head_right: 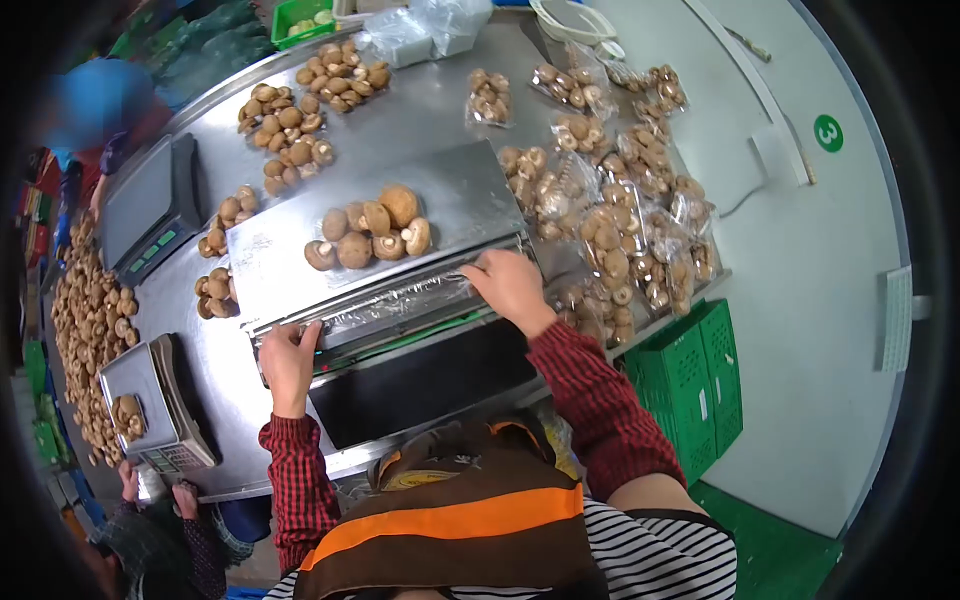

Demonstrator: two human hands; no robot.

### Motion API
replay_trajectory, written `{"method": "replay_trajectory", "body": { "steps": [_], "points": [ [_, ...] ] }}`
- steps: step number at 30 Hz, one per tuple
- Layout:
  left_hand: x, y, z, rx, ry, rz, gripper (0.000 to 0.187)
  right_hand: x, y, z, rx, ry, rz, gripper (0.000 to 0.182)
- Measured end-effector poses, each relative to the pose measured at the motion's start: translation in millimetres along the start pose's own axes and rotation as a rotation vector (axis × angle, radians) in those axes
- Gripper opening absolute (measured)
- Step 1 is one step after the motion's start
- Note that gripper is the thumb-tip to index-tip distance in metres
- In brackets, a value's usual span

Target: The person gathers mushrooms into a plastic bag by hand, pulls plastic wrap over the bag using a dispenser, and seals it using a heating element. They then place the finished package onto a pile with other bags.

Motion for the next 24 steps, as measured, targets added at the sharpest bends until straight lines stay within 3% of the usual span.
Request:
{"method": "replay_trajectory", "body": {
  "steps": [1, 2, 3, 4, 6, 8, 10, 12, 14, 16, 17, 18, 20, 22, 24],
  "points": [
    [1.7, 6.5, -2.7, 0.035, 0.250, -0.150, 0.043, -0.6, 3.7, -3.4, 0.088, -0.200, 0.421, 0.036],
    [17.6, 7.7, -8.5, 0.133, 0.270, -0.373, 0.040, -5.5, 9.4, -12.4, 0.185, -0.402, 0.838, 0.034],
    [15.5, 14.3, -19.2, 0.380, 0.605, -0.872, 0.039, -17.9, 9.2, -27.3, 0.530, -0.725, 1.445, 0.033],
    [-0.6, 32.2, -27.6, 0.639, 0.934, -1.372, 0.038, 1.8, 21.9, -40.4, 0.753, -0.907, 1.645, 0.037],
    [-14.3, 71.8, -11.6, 0.711, 0.779, -1.627, 0.035, 24.1, 54.2, -26.7, 0.882, -0.734, 1.828, 0.037],
    [-28.5, 110.8, 38.1, 0.425, 0.492, -1.833, 0.036, 43.3, 91.0, 26.4, 0.561, -0.256, 2.035, 0.037],
    [-47.6, 106.0, 87.7, -0.223, 0.470, -1.618, 0.035, 61.2, 95.5, 93.9, 0.186, -0.264, 2.030, 0.033],
    [-43.7, 62.9, 138.5, -0.163, -0.114, -0.979, 0.038, 64.1, 56.2, 155.2, 0.006, -0.047, 1.628, 0.031],
    [-9.1, -8.7, 161.6, 0.171, 0.104, -0.534, 0.037, 35.6, -5.0, 180.2, 0.144, -0.226, 1.404, 0.032],
    [-15.9, -37.9, 150.0, 0.213, -0.346, -0.424, 0.036, 31.4, -23.9, 167.8, 0.226, -0.243, 1.322, 0.033],
    [-10.3, -41.4, 136.9, 0.239, -0.402, -0.384, 0.047, 28.7, -36.1, 160.5, 0.306, -0.271, 1.245, 0.034],
    [-11.5, -33.5, 129.4, 0.305, -0.426, -0.326, 0.068, 31.6, -37.2, 162.0, 0.320, -0.281, 1.245, 0.034],
    [-36.1, -8.2, 121.5, 0.195, -0.503, -0.338, 0.091, 44.3, -24.1, 154.6, 0.345, -0.237, 0.910, 0.037],
    [-30.0, -17.6, 116.4, 0.286, -0.404, -0.380, 0.095, 53.6, -13.3, 162.3, 0.376, -0.273, 0.886, 0.043],
    [-26.0, -23.4, 114.6, 0.362, -0.318, -0.420, 0.101, 58.5, -7.3, 167.8, 0.699, -0.169, 0.414, 0.052]
  ]
}}
Point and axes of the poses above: each hand's wrist, its own z-axis towards the middle knuckle, its own y-axis out of the back of the hand, x = y × z, the point moved 4 cm from there along z, towards the middle knuckle, and after that the axes turned 6 degrees about -x, right-handed, at the moved point
